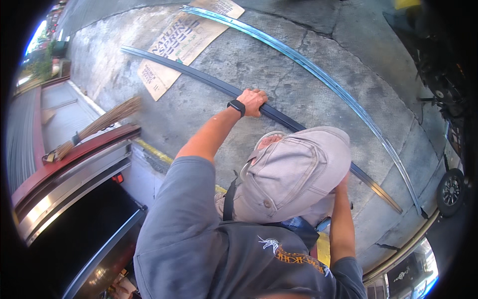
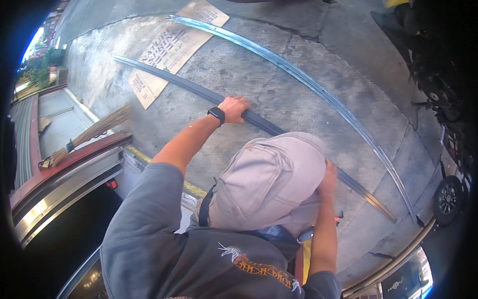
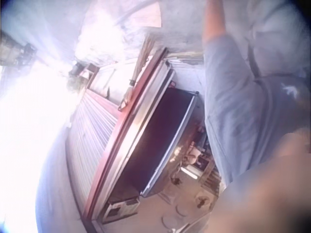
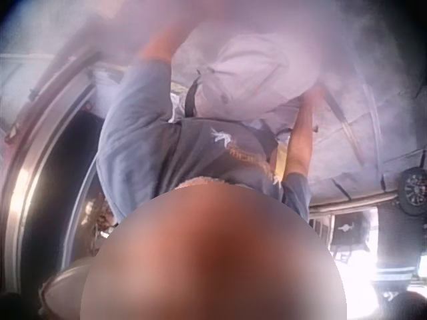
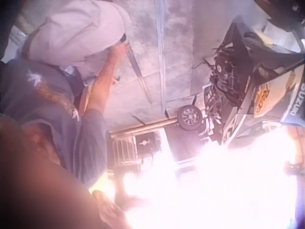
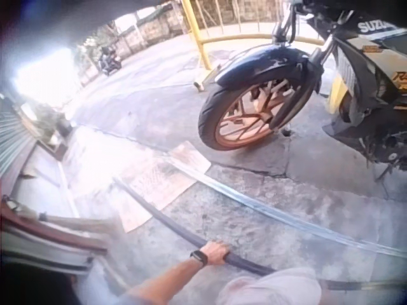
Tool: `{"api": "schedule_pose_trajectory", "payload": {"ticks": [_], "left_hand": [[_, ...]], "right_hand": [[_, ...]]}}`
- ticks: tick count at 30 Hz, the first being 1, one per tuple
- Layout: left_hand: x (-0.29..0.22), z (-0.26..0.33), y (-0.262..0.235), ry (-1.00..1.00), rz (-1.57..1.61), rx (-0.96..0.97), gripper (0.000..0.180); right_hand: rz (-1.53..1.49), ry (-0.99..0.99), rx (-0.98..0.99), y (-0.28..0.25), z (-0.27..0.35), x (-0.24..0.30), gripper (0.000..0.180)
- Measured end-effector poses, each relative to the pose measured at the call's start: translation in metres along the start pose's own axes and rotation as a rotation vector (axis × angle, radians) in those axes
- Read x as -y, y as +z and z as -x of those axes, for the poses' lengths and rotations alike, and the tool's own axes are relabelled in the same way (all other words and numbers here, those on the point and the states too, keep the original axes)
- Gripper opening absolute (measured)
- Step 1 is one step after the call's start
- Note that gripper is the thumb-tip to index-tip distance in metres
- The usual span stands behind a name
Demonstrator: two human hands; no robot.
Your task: The person hammers a long metal strip on the floor using a hammer, then wipes a metal counter with a yellow cloth. The person handles the metal strip and hammer throughout the task.
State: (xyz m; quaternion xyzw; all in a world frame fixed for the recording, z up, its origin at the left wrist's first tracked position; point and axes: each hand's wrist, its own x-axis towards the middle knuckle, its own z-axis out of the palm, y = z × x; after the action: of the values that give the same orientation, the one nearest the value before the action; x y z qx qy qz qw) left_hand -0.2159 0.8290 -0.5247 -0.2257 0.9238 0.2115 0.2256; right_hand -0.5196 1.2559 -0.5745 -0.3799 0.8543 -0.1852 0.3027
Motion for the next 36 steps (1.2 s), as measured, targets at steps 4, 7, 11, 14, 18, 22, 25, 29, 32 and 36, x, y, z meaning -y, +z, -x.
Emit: {"api": "schedule_pose_trajectory", "payload": {"ticks": [4,7,11,14,18,22,25,29,32,36], "left_hand": [[-0.069,-0.035,-0.001,0.123,-0.008,-0.075,0.034],[-0.109,-0.058,0.024,0.248,0.090,-0.230,0.027],[-0.121,-0.069,0.035,0.334,0.405,-0.302,0.034],[-0.087,-0.100,0.001,0.103,0.221,-0.482,0.046],[-0.032,-0.154,-0.035,-0.036,-0.268,-0.581,0.053],[-0.007,-0.196,-0.066,-0.056,-0.416,-0.347,0.045],[-0.020,-0.207,-0.070,-0.017,-0.458,-0.203,0.036],[-0.034,-0.199,-0.079,0.065,-0.336,-0.097,0.048],[-0.100,-0.196,-0.098,0.209,-0.277,0.068,0.051],[-0.181,-0.234,-0.107,0.251,-0.008,0.064,0.057]], "right_hand": [[0.166,-0.003,0.049,-0.011,-0.052,0.102,0.062],[0.144,-0.065,0.096,-0.022,-0.079,0.104,0.067],[0.270,0.003,0.178,-0.027,-0.087,0.092,0.067],[0.280,-0.017,0.162,-0.019,-0.067,0.086,0.064],[0.232,-0.045,0.167,-0.016,-0.048,0.077,0.061],[0.072,0.090,0.138,-0.034,-0.037,0.088,0.063],[0.010,0.190,0.053,-0.054,-0.007,0.067,0.064],[-0.049,0.279,-0.125,-0.069,0.041,0.028,0.064],[-0.052,0.519,-0.193,-0.084,0.073,0.017,0.065],[-0.137,0.671,-0.249,-0.083,0.091,0.003,0.065]]}}
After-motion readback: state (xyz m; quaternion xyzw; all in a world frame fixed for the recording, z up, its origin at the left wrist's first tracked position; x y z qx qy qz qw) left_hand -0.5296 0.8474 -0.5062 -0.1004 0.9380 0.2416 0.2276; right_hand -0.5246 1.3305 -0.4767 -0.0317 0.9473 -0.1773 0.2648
